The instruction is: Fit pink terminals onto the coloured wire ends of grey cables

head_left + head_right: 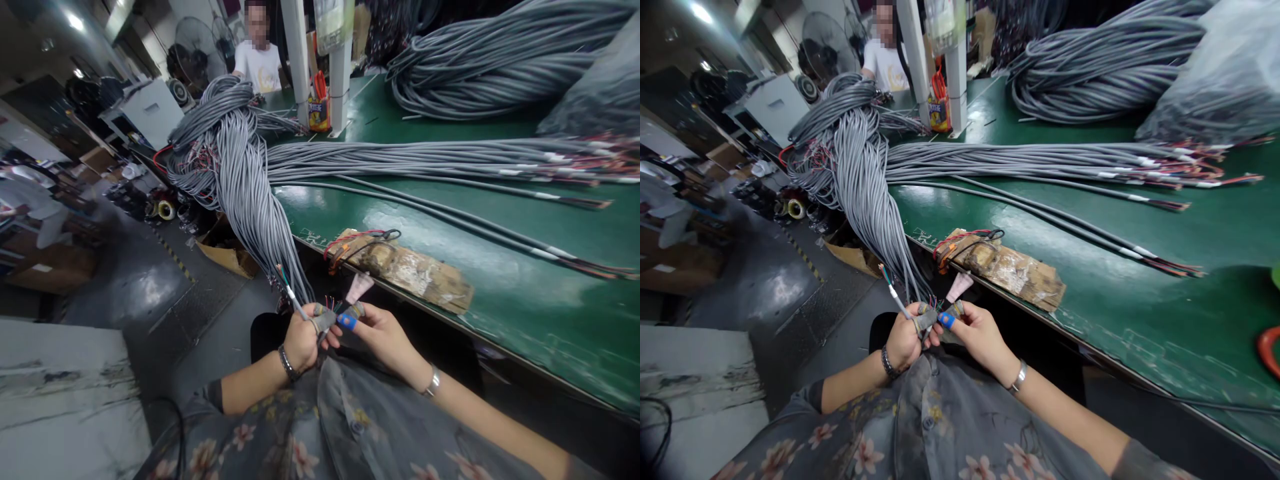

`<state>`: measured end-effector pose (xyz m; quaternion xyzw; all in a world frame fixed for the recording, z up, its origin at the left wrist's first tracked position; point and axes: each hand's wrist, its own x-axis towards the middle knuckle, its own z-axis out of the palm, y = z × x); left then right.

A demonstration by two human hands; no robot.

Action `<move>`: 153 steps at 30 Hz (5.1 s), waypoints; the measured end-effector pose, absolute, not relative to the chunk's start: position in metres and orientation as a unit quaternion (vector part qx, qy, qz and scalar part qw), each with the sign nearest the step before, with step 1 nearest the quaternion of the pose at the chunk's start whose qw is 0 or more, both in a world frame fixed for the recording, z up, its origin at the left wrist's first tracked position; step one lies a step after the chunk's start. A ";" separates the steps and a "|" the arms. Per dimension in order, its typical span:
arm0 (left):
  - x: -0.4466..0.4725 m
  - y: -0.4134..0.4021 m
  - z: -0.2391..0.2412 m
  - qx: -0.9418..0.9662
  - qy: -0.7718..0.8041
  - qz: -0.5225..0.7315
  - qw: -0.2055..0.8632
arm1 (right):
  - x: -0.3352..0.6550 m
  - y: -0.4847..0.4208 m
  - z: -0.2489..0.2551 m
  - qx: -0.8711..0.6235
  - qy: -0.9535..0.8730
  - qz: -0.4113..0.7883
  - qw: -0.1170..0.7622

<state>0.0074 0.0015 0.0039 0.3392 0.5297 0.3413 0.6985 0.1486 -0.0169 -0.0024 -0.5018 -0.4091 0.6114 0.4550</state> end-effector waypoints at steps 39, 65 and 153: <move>0.007 0.000 0.003 0.337 0.539 0.400 0.661 | 0.139 -0.021 -0.008 -0.489 -0.332 0.645 0.485; 0.013 0.026 0.020 0.380 0.443 0.252 0.772 | 0.155 0.013 -0.015 -0.352 -0.181 0.705 0.588; 0.011 0.002 0.018 0.339 0.489 0.354 0.722 | 0.154 0.011 -0.013 -0.316 -0.162 0.728 0.587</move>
